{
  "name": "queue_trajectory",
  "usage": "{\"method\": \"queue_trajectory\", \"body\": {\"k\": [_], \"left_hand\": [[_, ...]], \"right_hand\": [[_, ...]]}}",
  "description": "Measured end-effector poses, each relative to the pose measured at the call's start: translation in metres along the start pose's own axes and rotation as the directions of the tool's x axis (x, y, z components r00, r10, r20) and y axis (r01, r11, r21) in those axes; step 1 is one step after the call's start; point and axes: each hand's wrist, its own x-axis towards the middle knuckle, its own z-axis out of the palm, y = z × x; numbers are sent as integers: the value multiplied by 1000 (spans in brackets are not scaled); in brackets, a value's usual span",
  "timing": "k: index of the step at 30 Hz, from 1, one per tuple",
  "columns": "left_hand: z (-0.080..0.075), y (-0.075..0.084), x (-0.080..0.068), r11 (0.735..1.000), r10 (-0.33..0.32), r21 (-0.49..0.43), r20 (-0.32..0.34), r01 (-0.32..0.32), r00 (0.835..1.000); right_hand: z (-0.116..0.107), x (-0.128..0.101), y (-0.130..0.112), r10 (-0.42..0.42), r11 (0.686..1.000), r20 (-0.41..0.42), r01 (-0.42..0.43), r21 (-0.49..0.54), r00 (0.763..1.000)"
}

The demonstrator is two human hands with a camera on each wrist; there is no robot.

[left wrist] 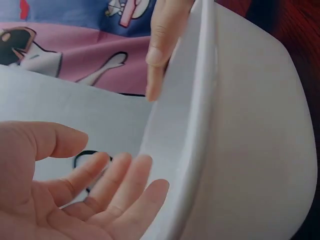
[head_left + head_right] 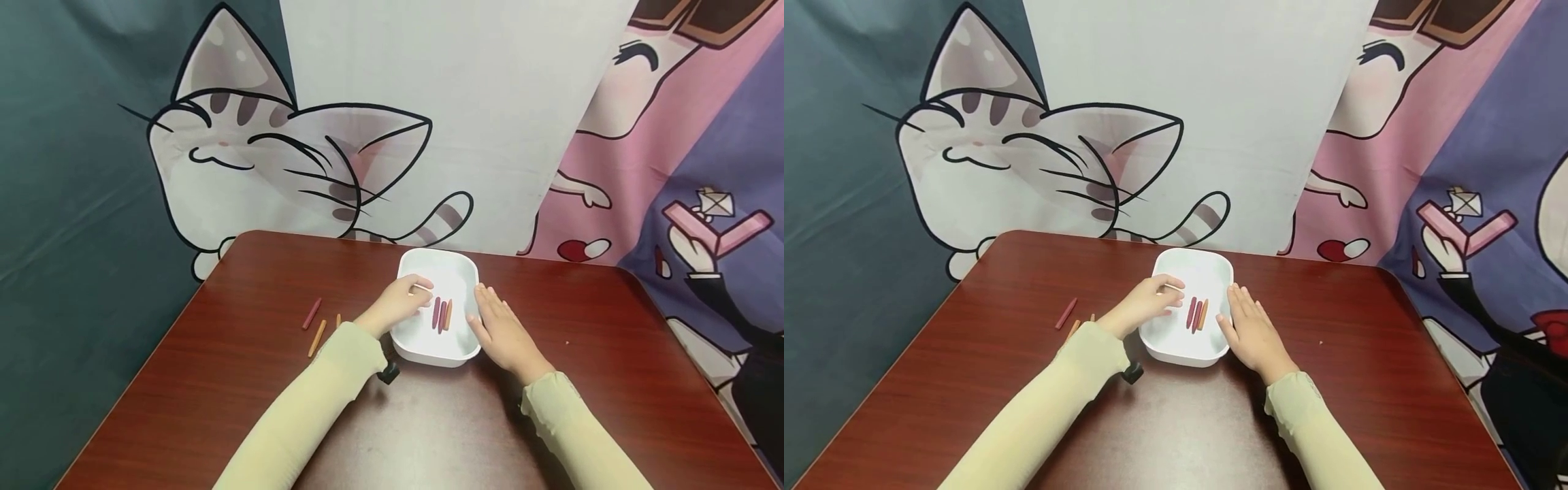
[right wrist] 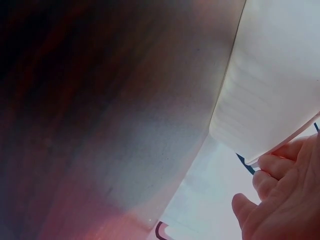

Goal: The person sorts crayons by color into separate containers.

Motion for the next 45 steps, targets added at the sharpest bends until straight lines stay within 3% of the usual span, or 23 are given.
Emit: {"method": "queue_trajectory", "body": {"k": [4, 7, 11, 19, 27, 30, 38, 45], "left_hand": [[-13, 1, -14, 986, 146, 87, -45, -141, 988], [-26, -1, -25, 961, 251, 149, -110, -234, 962], [-50, -6, -41, 935, 321, 221, -197, -277, 926], [-97, -29, -61, 940, 280, 285, -327, -189, 903], [-126, -63, -71, 910, 221, 414, -435, -24, 873], [-133, -71, -71, 908, 188, 419, -448, 19, 874], [-137, -90, -67, 869, 65, 474, -397, 144, 916], [-134, -99, -62, 842, 19, 509, -360, 179, 933]], "right_hand": [[0, 0, 0, -4, 1000, -8, 4, 2, 1000], [1, -1, 1, -7, 1000, -13, 7, 4, 1000], [2, -1, 1, -13, 1000, -15, 13, -3, 1000], [1, 0, 1, -11, 1000, -14, 11, -14, 1000], [1, 0, 0, -3, 1000, 6, 3, -10, 1000], [1, 0, 0, -2, 1000, -3, 2, -15, 1000], [2, -1, 3, -5, 1000, -10, 5, -11, 1000], [1, 0, 2, 9, 1000, 16, -9, -4, 1000]]}}
